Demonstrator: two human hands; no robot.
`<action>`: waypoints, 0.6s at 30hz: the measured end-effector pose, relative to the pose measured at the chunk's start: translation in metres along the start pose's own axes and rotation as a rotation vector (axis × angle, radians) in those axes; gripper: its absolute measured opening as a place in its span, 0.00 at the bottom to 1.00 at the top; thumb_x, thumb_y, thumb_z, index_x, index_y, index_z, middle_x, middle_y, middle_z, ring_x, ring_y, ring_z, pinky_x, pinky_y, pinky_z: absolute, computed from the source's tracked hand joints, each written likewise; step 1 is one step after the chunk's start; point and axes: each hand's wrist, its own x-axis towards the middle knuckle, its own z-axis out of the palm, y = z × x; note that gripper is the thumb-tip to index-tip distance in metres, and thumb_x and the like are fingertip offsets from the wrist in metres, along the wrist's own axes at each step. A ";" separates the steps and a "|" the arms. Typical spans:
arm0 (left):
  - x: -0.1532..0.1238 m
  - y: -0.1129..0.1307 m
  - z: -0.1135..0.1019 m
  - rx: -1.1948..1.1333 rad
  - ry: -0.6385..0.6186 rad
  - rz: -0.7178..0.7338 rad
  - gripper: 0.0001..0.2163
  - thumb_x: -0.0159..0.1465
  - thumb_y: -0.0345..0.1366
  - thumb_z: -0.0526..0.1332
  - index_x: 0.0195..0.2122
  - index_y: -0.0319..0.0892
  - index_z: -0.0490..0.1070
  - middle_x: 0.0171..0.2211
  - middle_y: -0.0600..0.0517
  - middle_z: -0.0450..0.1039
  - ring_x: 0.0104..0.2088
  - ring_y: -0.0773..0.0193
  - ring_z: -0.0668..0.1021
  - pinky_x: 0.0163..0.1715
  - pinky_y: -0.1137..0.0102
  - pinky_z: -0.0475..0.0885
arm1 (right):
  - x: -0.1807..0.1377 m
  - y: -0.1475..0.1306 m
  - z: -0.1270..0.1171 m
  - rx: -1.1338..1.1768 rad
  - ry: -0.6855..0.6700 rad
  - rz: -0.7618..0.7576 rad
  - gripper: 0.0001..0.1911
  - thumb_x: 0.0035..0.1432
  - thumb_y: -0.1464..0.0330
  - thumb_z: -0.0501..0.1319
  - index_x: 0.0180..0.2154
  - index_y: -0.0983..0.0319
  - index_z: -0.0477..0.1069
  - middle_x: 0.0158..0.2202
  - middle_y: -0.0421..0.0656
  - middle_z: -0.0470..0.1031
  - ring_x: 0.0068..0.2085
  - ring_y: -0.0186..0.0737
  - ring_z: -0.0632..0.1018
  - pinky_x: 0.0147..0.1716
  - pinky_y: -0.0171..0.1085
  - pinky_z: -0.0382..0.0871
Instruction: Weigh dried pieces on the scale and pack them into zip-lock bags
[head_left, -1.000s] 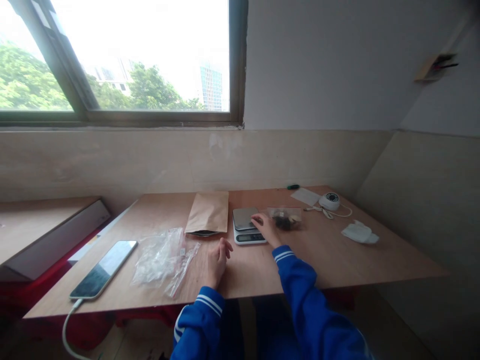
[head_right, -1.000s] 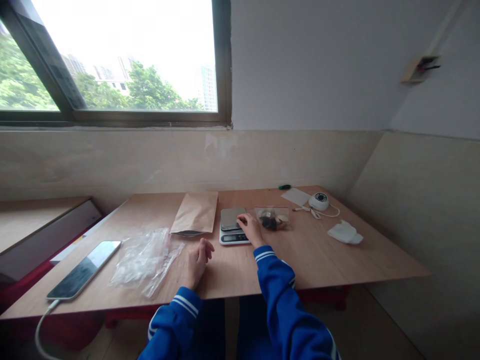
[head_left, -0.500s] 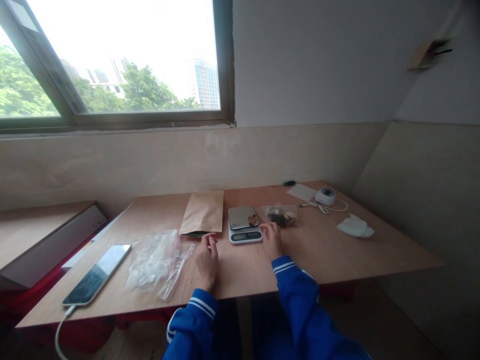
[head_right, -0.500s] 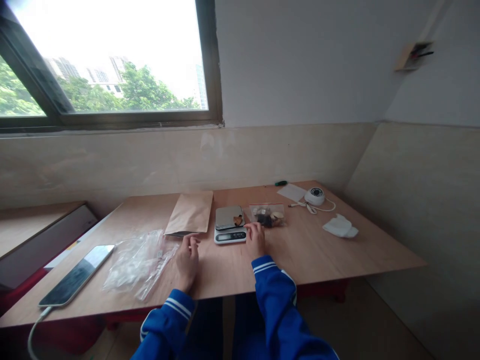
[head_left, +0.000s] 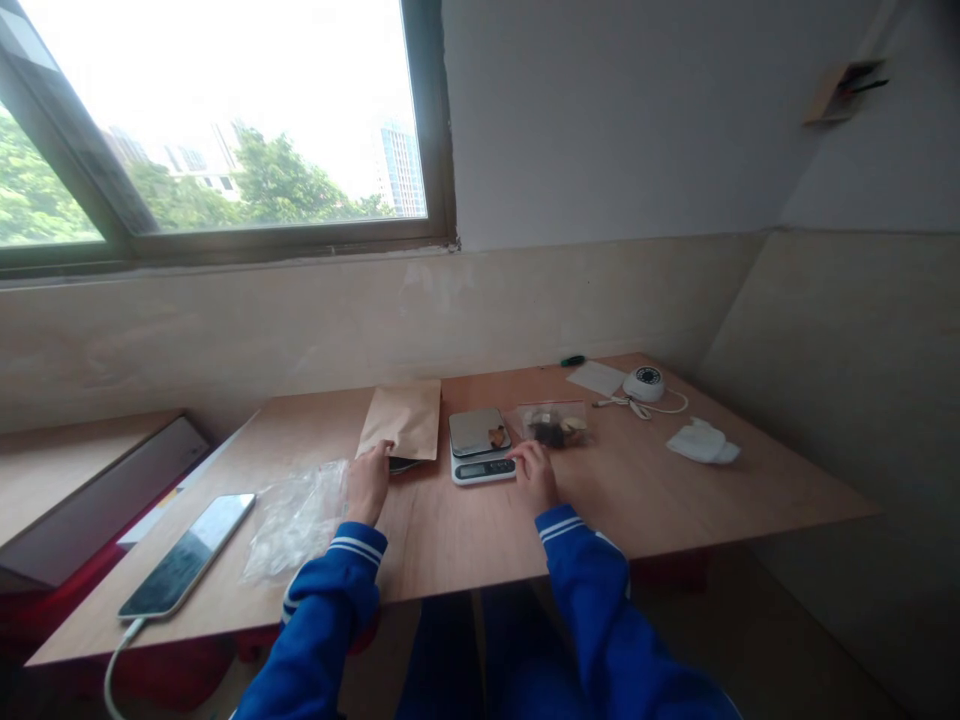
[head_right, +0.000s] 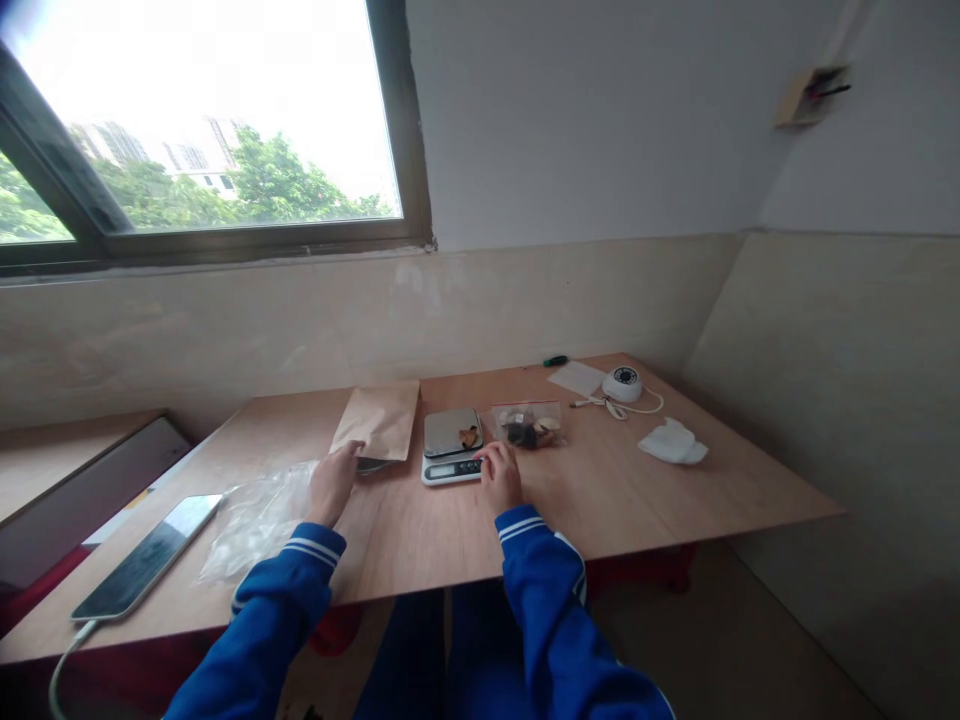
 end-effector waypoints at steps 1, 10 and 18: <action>0.000 0.000 -0.004 -0.015 0.008 0.021 0.15 0.65 0.34 0.48 0.47 0.45 0.70 0.41 0.47 0.77 0.39 0.57 0.78 0.36 0.68 0.67 | -0.001 -0.011 -0.002 0.031 -0.048 -0.043 0.14 0.55 0.79 0.50 0.30 0.61 0.72 0.33 0.44 0.70 0.38 0.42 0.72 0.41 0.42 0.68; -0.024 0.032 -0.048 -0.170 0.310 0.258 0.11 0.63 0.42 0.55 0.41 0.50 0.75 0.36 0.52 0.78 0.32 0.65 0.77 0.25 0.75 0.61 | 0.000 -0.116 0.040 -0.005 -0.406 -0.382 0.19 0.60 0.76 0.51 0.52 0.66 0.67 0.54 0.50 0.69 0.58 0.42 0.65 0.57 0.44 0.61; -0.036 0.039 -0.053 -0.245 0.396 0.194 0.10 0.62 0.42 0.57 0.37 0.49 0.76 0.33 0.54 0.78 0.25 0.68 0.74 0.24 0.75 0.60 | 0.009 -0.138 0.050 -0.363 -0.601 -0.322 0.08 0.57 0.77 0.55 0.35 0.69 0.72 0.34 0.53 0.76 0.40 0.47 0.75 0.42 0.45 0.71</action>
